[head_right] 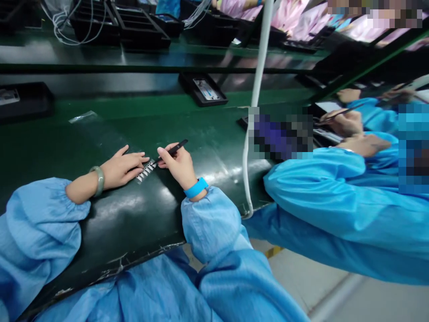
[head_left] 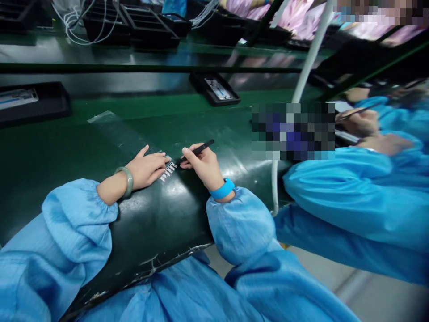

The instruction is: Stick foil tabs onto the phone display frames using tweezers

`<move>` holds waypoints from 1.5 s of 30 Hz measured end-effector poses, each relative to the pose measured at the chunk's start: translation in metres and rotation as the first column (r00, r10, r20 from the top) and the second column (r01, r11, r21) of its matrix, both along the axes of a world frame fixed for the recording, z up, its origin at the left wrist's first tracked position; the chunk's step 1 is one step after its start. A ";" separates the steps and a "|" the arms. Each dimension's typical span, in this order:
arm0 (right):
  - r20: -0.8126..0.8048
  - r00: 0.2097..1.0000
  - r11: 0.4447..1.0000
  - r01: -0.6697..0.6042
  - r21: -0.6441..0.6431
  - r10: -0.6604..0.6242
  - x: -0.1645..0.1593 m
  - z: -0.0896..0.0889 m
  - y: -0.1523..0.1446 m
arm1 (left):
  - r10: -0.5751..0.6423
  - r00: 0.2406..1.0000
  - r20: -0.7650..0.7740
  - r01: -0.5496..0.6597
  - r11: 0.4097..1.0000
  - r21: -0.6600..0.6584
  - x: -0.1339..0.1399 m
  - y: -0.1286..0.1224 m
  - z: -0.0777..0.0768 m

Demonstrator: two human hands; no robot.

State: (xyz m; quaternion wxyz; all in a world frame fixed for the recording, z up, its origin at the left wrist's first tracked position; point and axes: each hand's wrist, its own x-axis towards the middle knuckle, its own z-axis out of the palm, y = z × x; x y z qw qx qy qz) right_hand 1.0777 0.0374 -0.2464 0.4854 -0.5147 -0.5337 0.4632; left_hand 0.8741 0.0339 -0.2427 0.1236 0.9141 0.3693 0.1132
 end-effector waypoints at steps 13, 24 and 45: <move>0.135 0.990 0.998 0.028 0.048 -0.035 0.012 -0.008 0.010 | -0.050 0.999 0.014 0.049 0.997 0.058 0.007 0.015 -0.008; 0.104 0.991 0.997 0.076 0.021 -0.078 0.012 -0.012 0.017 | -0.071 0.997 0.010 0.070 0.996 0.055 0.007 0.019 -0.012; -0.042 0.998 0.958 0.030 -0.284 -0.043 0.017 0.011 0.044 | -0.121 0.992 0.045 0.120 0.993 0.016 0.018 0.029 -0.014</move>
